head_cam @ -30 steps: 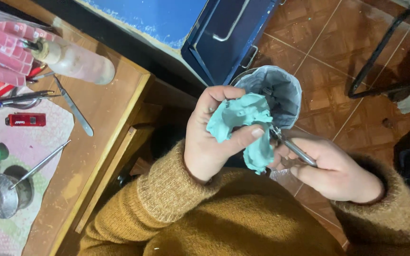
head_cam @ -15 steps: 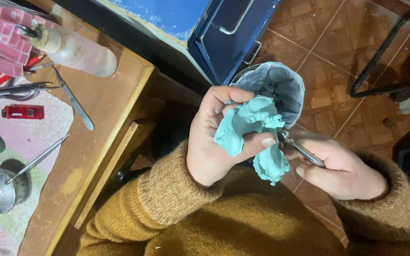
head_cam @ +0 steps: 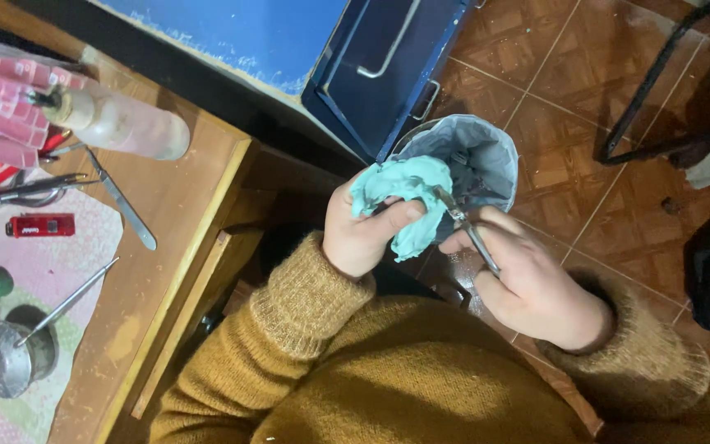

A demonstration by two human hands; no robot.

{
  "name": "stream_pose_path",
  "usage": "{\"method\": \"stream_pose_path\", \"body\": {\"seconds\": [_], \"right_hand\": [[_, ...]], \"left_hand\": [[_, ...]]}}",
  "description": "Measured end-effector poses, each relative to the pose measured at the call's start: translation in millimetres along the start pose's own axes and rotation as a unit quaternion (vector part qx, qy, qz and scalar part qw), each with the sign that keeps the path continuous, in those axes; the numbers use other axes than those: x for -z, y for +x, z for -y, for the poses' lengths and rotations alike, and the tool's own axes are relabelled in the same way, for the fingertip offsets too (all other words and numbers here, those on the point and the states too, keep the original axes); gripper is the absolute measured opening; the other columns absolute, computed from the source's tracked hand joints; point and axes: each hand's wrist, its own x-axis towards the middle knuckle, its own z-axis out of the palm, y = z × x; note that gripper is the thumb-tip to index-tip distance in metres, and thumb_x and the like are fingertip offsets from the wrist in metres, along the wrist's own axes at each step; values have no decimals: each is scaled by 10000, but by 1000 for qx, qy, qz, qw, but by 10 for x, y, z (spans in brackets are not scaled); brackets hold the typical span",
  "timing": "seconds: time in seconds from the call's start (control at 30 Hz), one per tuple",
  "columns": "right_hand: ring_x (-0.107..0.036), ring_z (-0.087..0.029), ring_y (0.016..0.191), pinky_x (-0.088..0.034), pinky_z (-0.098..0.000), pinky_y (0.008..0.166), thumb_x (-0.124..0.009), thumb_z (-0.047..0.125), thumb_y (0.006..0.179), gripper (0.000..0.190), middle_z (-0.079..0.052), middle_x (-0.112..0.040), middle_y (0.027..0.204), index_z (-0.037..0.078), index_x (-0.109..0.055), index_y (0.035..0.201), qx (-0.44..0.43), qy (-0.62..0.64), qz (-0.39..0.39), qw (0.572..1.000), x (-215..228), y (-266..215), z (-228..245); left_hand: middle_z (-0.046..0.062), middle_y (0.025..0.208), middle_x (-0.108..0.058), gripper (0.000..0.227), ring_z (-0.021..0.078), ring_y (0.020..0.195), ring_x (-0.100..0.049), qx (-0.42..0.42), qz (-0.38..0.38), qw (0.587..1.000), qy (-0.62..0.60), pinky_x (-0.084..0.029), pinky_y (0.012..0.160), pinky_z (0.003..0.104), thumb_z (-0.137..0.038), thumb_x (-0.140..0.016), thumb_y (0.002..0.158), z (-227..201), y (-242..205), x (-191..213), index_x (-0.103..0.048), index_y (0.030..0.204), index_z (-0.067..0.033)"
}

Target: The person retrieves a light blue clay-like object from a plastic bag and uses scissors to cut and shape it over a trash bin. The person opens a drawer to retrieve the scissors and continues cutting the material into smaller pieces.

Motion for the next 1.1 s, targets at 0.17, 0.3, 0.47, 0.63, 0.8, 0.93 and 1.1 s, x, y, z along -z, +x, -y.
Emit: {"method": "stream_pose_path", "body": {"seconds": [0.17, 0.3, 0.47, 0.63, 0.8, 0.93, 1.1], "right_hand": [[-630, -228, 952, -517, -349, 866, -579, -24, 840, 248, -93, -556, 996, 31, -626, 1077, -57, 29, 14, 998, -53, -19, -87], [-616, -208, 901, -520, -330, 827, -545, -45, 831, 243, -81, -552, 975, 38, -612, 1049, -66, 45, 19, 997, -90, -57, -189], [-617, -181, 874, -535, -316, 818, -491, -76, 809, 329, -65, -565, 990, 27, -590, 1105, -90, 70, 30, 993, -91, -82, -236], [-619, -185, 894, -542, -322, 833, -492, -80, 796, 351, -70, -572, 1002, 30, -594, 1113, -85, 81, 26, 993, -113, -130, -271], [-617, -261, 1061, -513, -381, 957, -510, -69, 776, 445, -122, -589, 1127, 16, -591, 1205, -59, 75, 14, 995, -72, -57, -151], [-608, -313, 1232, -469, -410, 1055, -507, -57, 734, 559, -157, -593, 1278, 15, -572, 1284, -58, 86, -2, 995, -63, -43, -74], [-630, -272, 1111, -503, -381, 976, -524, -53, 754, 471, -119, -609, 1162, 39, -618, 1206, -80, 74, -10, 994, -145, -114, -182]], "left_hand": [[77, 1151, -736, 360, 151, 1054, -693, 6, 15, 1000, -23, -562, 971, 300, -54, -762, 962, 72, 34, 20, -637, 1286, 40], [82, 1154, -733, 368, 155, 1055, -692, 7, 9, 1000, 1, -562, 975, 300, -62, -773, 959, 102, 29, 39, -639, 1283, 51], [91, 1133, -738, 394, 155, 1012, -694, 28, 10, 1000, -8, -569, 926, 298, -97, -788, 958, 93, 41, 15, -643, 1290, 60], [94, 1128, -740, 387, 156, 1005, -697, 32, 13, 999, -15, -569, 918, 297, -83, -784, 950, 103, 44, -8, -646, 1287, 48], [93, 1118, -739, 359, 157, 1002, -699, 34, 4, 999, 4, -577, 920, 305, -63, -775, 954, 173, 53, 26, -653, 1272, 50], [80, 1125, -740, 343, 150, 1019, -697, 35, 9, 999, 4, -573, 930, 300, -54, -759, 958, 183, 53, -20, -651, 1271, 37], [67, 1115, -734, 331, 137, 1006, -685, 41, -2, 999, 13, -567, 914, 289, -44, -750, 960, 220, 44, 6, -657, 1266, 38]]}}
